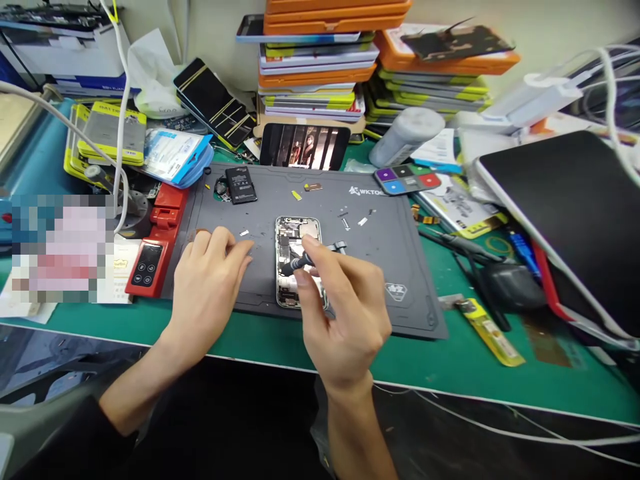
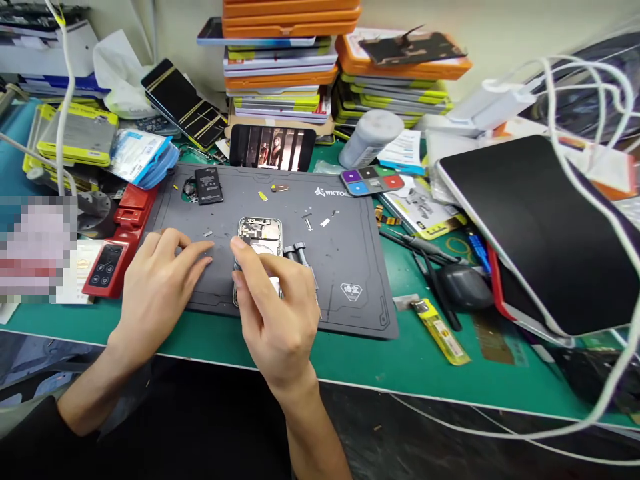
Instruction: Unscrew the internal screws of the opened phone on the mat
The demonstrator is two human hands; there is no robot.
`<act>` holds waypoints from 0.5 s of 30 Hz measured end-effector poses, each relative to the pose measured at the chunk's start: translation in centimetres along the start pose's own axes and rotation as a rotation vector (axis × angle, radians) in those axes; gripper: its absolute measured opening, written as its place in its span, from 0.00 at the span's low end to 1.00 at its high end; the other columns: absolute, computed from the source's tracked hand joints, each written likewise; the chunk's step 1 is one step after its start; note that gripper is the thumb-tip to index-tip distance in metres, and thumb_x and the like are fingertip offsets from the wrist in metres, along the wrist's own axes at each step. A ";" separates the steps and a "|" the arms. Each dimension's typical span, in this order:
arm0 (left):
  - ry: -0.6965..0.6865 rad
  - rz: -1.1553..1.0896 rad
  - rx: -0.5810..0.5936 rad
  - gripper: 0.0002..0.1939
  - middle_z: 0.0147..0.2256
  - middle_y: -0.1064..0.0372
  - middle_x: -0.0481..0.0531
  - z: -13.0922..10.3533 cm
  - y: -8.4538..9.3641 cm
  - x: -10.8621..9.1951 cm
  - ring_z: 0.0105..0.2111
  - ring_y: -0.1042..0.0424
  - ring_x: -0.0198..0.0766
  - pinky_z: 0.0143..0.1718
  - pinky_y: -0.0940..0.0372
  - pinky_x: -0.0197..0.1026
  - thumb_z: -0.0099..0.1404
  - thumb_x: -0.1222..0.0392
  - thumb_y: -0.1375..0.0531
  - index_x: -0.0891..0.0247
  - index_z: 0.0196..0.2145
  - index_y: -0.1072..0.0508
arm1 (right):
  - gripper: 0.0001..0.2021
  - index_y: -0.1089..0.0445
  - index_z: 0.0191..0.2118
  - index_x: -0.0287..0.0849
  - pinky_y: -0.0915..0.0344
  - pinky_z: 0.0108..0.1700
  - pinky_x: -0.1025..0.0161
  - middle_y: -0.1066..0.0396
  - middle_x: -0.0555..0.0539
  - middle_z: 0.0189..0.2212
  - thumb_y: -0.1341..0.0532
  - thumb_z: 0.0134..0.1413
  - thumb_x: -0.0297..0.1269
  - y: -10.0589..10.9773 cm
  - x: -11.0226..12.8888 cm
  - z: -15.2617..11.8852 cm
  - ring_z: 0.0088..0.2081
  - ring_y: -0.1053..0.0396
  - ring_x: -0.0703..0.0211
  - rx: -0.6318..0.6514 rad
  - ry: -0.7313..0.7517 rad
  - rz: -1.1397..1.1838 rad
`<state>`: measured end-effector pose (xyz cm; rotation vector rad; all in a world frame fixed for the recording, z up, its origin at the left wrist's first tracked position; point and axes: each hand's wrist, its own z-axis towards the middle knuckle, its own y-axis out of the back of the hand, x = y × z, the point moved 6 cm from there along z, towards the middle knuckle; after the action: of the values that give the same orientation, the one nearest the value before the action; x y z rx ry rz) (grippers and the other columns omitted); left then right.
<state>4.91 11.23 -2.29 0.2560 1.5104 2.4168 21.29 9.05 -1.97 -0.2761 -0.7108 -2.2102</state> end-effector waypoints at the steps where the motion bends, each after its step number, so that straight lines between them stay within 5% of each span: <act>1: 0.004 -0.007 -0.005 0.08 0.41 0.28 0.57 0.0 0.0 0.1 0.40 0.36 0.50 0.38 0.38 0.51 0.77 0.62 0.36 0.64 0.49 0.18 | 0.27 0.26 0.64 0.43 0.23 0.52 0.60 0.19 0.44 0.50 0.33 0.63 0.17 -0.1 0.0 0.0 0.49 0.21 0.58 0.011 0.002 0.020; 8: -0.015 -0.015 -0.040 0.07 0.39 0.29 0.56 -0.3 -0.1 0.0 0.38 0.37 0.48 0.37 0.39 0.50 0.78 0.62 0.37 0.64 0.42 0.18 | 0.35 0.32 0.70 0.37 0.21 0.52 0.60 0.19 0.39 0.55 0.30 0.59 0.16 -0.4 0.1 -0.9 0.50 0.19 0.57 0.005 0.012 0.056; 13: 0.000 -0.256 -0.062 0.05 0.43 0.25 0.54 -1.4 0.4 -0.7 0.41 0.32 0.44 0.44 0.34 0.47 0.79 0.63 0.38 0.65 0.46 0.21 | 0.39 0.29 0.71 0.45 0.18 0.43 0.61 0.22 0.41 0.58 0.31 0.54 0.17 2.9 -3.4 -1.5 0.43 0.17 0.56 -0.359 -0.118 0.260; 15: 0.015 -0.411 -0.014 0.03 0.43 0.23 0.51 -1.8 0.1 -1.1 0.41 0.29 0.40 0.46 0.34 0.45 0.80 0.64 0.38 0.64 0.46 0.23 | 0.38 0.26 0.68 0.40 0.18 0.38 0.63 0.23 0.39 0.58 0.27 0.49 0.23 4.4 -5.6 -1.8 0.38 0.17 0.57 -0.425 0.008 0.275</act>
<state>5.40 9.26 -2.98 -0.0721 1.3910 2.1044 28.32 9.12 -3.92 -0.5435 -0.1751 -2.0740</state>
